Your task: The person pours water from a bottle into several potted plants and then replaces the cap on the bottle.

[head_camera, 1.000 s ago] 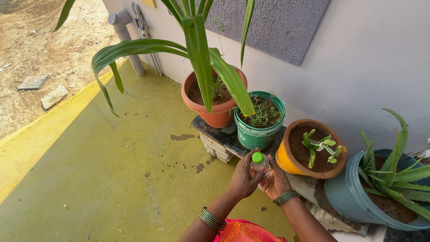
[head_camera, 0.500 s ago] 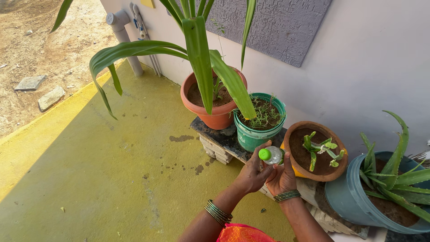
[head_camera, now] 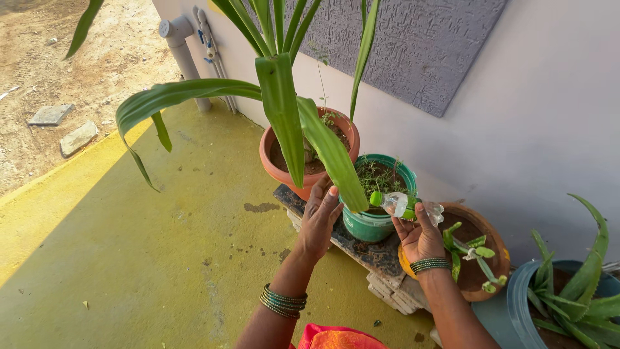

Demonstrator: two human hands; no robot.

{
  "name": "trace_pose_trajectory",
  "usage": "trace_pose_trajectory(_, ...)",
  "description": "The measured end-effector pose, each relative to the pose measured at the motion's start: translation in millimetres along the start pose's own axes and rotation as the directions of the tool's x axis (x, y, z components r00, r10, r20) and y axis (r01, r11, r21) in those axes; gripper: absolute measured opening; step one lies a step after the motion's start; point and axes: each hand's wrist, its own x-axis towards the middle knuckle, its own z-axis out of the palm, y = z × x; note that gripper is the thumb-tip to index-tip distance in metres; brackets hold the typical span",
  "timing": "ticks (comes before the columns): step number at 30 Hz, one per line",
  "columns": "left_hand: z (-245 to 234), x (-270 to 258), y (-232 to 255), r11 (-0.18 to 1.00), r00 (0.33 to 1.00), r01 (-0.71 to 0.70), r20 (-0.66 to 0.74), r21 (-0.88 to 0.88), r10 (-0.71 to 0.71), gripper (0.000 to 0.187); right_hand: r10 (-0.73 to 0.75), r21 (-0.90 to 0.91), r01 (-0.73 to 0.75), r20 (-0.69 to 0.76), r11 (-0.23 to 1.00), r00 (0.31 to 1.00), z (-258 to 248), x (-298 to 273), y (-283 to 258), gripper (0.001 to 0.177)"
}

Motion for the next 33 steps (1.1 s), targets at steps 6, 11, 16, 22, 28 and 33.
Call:
trace_pose_trajectory(6,-5,46,-4,0.984,0.987,-0.092,-0.119,0.153,0.111,0.049,-0.083,-0.184,0.07,-0.066,0.98,0.994,36,58,-21,0.043)
trace_pose_trajectory(11,-46,58,-41,0.929,0.942,-0.098,-0.267,0.357,0.202,0.027,-0.21,-0.314,0.177,-0.072,0.933,0.975,76,91,-20,0.06)
trace_pose_trajectory(16,-75,58,-67,0.873,0.884,0.028,-0.419,0.487,0.206,0.026,-0.262,-0.429,0.206,-0.075,0.879,0.962,102,129,-9,0.08)
trace_pose_trajectory(22,-75,49,-75,0.864,0.871,0.127,-0.471,0.487,0.137,0.03,-0.32,-0.516,0.306,0.065,0.8,0.945,107,166,9,0.078)
trace_pose_trajectory(28,-65,45,-78,0.848,0.891,0.172,-0.446,0.501,0.083,0.036,-0.52,-0.557,0.615,0.343,0.558,0.783,88,184,9,0.07)
trace_pose_trajectory(33,-58,48,-84,0.841,0.901,0.191,-0.429,0.506,0.054,0.038,-0.508,-0.474,0.592,0.307,0.652,0.805,68,178,-11,0.073)
